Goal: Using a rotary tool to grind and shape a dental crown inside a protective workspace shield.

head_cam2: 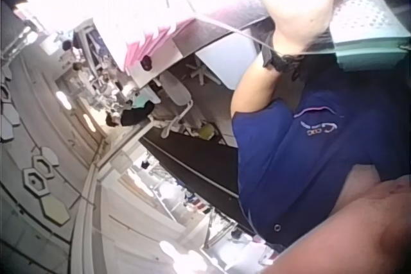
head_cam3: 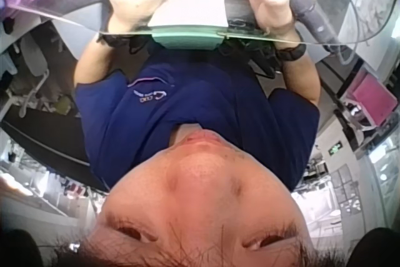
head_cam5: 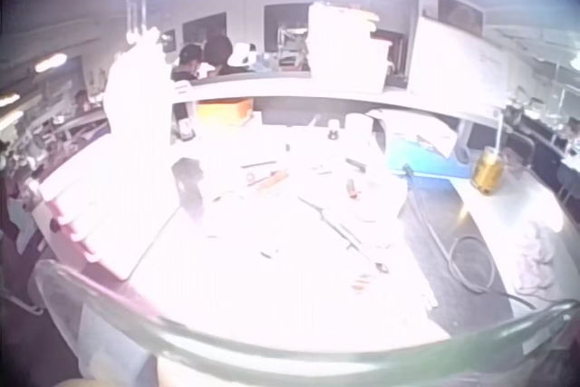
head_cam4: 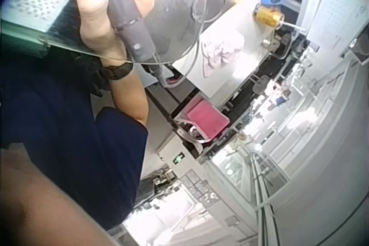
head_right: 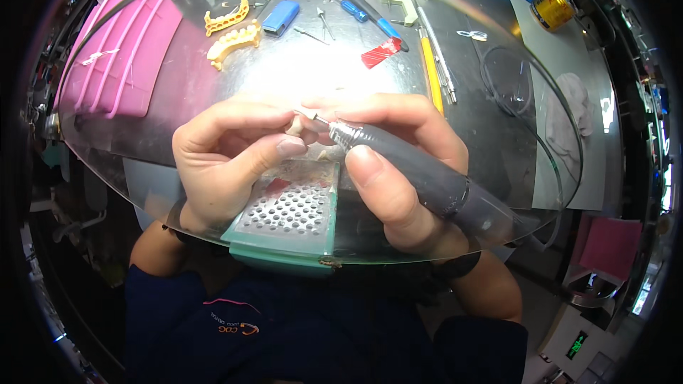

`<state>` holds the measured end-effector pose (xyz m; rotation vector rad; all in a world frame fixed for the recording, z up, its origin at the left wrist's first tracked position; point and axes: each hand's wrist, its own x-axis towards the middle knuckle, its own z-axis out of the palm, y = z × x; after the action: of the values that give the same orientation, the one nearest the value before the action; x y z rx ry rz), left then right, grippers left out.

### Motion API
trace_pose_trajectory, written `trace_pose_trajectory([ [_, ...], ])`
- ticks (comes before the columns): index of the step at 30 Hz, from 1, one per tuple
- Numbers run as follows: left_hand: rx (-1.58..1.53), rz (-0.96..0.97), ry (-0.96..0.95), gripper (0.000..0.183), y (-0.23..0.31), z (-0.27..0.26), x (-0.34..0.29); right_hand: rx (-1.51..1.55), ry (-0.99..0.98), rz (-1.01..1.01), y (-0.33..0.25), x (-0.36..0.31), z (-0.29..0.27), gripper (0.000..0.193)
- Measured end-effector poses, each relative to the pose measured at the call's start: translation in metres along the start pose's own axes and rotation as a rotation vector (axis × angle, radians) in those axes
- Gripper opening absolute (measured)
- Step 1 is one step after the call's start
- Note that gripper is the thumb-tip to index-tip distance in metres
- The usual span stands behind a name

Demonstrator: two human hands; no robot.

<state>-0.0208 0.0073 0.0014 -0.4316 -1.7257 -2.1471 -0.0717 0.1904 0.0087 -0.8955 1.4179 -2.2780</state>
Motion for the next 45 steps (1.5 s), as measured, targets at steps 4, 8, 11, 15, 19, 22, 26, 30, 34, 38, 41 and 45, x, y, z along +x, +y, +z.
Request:
trace_pose_trajectory([
  [4, -0.039, -0.067, 0.040, 0.027, 0.000, 0.001, -0.004, -0.014, 0.043, 0.039, -0.001, -0.001, 0.000, 0.030],
  [8, -0.044, -0.097, 0.053, 0.031, 0.002, 0.001, -0.003, -0.063, 0.090, 0.159, -0.008, -0.001, 0.003, 0.028],
  [11, -0.029, -0.109, 0.040, 0.033, 0.002, -0.001, -0.003, -0.024, 0.088, 0.193, -0.009, -0.001, 0.005, 0.028],
  [15, -0.054, -0.108, 0.030, 0.032, 0.003, -0.001, -0.004, -0.062, 0.066, 0.225, -0.011, -0.002, 0.003, 0.028],
  [19, -0.067, -0.090, 0.027, 0.031, 0.000, -0.001, -0.003, -0.043, 0.074, 0.197, -0.009, -0.001, 0.004, 0.028],
  [22, -0.033, -0.094, 0.019, 0.030, 0.002, -0.002, -0.003, -0.050, 0.089, 0.198, -0.009, -0.001, 0.006, 0.028],
  [26, -0.060, -0.070, 0.025, 0.030, 0.001, -0.002, -0.005, -0.049, 0.069, 0.193, -0.011, -0.001, 0.007, 0.028],
  [30, -0.053, -0.056, 0.024, 0.030, 0.000, -0.002, -0.005, -0.076, 0.058, 0.215, -0.013, -0.002, 0.005, 0.028],
  [34, -0.040, -0.032, 0.011, 0.029, -0.001, -0.003, -0.004, -0.077, 0.069, 0.250, -0.016, -0.002, 0.007, 0.028],
  [38, -0.065, -0.037, 0.021, 0.028, 0.000, -0.002, -0.004, -0.078, 0.050, 0.228, -0.015, -0.002, 0.006, 0.028],
  [41, -0.058, -0.029, 0.024, 0.027, 0.000, -0.001, -0.004, -0.086, 0.058, 0.232, -0.018, -0.001, 0.008, 0.028],
  [45, -0.055, -0.032, 0.029, 0.026, 0.000, -0.002, -0.005, -0.103, 0.064, 0.241, -0.019, -0.002, 0.009, 0.029],
])
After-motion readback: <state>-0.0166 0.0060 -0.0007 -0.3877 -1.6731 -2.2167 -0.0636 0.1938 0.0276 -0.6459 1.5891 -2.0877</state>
